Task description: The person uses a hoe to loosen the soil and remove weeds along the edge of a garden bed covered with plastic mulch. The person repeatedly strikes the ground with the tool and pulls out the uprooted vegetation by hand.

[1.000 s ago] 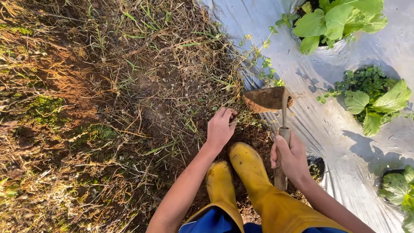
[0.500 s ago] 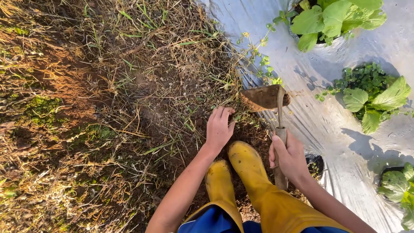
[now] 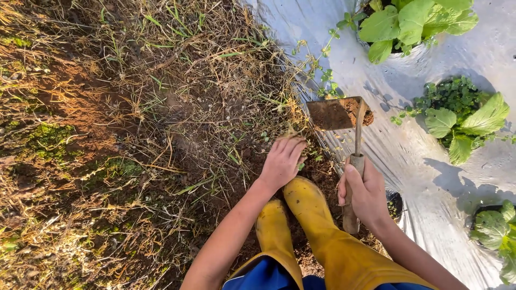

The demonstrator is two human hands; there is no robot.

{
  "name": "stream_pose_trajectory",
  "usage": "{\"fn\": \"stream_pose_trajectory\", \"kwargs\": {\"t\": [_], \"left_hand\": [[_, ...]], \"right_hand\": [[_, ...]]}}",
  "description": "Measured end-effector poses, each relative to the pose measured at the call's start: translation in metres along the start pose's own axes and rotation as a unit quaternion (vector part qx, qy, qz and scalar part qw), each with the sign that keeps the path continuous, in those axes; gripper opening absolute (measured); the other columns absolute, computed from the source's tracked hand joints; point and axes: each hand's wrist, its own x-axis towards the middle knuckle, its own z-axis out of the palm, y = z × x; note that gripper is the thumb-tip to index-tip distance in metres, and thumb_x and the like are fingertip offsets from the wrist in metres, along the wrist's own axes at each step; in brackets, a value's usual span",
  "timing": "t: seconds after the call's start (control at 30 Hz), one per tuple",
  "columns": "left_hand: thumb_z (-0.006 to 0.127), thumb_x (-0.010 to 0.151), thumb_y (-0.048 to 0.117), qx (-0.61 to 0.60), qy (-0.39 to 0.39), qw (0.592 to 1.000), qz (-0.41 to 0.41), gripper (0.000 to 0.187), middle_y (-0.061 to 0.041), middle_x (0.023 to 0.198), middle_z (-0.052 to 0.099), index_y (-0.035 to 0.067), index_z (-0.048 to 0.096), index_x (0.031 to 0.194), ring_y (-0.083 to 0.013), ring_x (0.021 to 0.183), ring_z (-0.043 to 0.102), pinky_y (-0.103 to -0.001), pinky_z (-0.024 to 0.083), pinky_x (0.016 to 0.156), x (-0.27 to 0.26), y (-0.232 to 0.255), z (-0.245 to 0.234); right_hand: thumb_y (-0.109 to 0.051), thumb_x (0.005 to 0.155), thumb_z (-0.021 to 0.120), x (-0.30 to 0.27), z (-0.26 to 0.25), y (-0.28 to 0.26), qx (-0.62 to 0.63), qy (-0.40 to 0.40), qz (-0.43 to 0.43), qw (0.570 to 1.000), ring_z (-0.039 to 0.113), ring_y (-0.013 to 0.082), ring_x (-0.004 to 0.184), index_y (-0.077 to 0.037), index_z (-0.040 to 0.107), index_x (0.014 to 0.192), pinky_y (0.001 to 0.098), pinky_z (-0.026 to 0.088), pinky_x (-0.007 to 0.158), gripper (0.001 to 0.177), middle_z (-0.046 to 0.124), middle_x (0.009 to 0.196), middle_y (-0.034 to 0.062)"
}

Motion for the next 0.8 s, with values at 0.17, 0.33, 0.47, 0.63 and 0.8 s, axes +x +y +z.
{"fn": "stream_pose_trajectory", "kwargs": {"t": [0.17,0.33,0.47,0.63,0.8], "left_hand": [[0.066,0.097,0.028,0.023,-0.015,0.997,0.074,0.038,-0.007,0.119,0.062,0.011,0.059,0.13,-0.0256,0.12,0.06,-0.037,0.05,0.098,0.008,-0.007,0.022],[0.067,0.097,0.015,0.055,-0.001,0.991,0.123,0.017,-0.006,0.103,0.06,0.013,0.063,0.113,-0.0234,0.108,0.061,-0.035,0.052,0.094,0.014,-0.022,0.031],[0.067,0.095,0.008,0.052,-0.008,0.99,0.132,0.013,-0.004,0.099,0.055,0.014,0.063,0.105,-0.0215,0.102,0.058,-0.034,0.054,0.091,0.013,-0.027,0.039],[0.068,0.095,0.005,0.059,-0.015,0.986,0.152,0.013,-0.006,0.096,0.049,0.013,0.062,0.104,-0.0218,0.096,0.055,-0.033,0.054,0.085,0.012,-0.028,0.036],[0.066,0.099,0.004,0.058,-0.03,0.99,0.129,0.01,-0.008,0.095,0.05,0.01,0.062,0.105,-0.0217,0.092,0.056,-0.034,0.056,0.085,0.005,-0.031,0.031]], "right_hand": [[-0.011,0.108,0.038,-0.003,0.004,0.001,-0.017,-0.004,-0.008,1.0,0.063,0.0186,0.036,-0.004,0.055,0.087,0.029,0.052,0.041,0.029,0.061,0.046,0.0081],[-0.009,0.108,0.039,-0.002,0.005,0.002,-0.016,0.007,-0.026,0.999,0.063,0.0191,0.035,-0.004,0.056,0.085,0.0289,0.051,0.04,0.028,0.061,0.046,0.0087],[-0.009,0.109,0.037,0.001,0.002,0.004,-0.008,0.027,-0.035,0.999,0.065,0.0196,0.039,-0.004,0.054,0.091,0.0304,0.053,0.042,0.025,0.062,0.05,0.0096],[-0.006,0.107,0.039,-0.003,0.0,0.006,-0.007,0.034,-0.032,0.999,0.064,0.0191,0.037,-0.003,0.056,0.087,0.0288,0.053,0.041,0.027,0.063,0.048,0.0093],[-0.011,0.105,0.044,-0.004,0.0,0.014,-0.044,-0.005,0.032,0.999,0.063,0.0199,0.033,-0.002,0.059,0.085,0.0311,0.053,0.038,0.026,0.064,0.044,0.0097]]}}
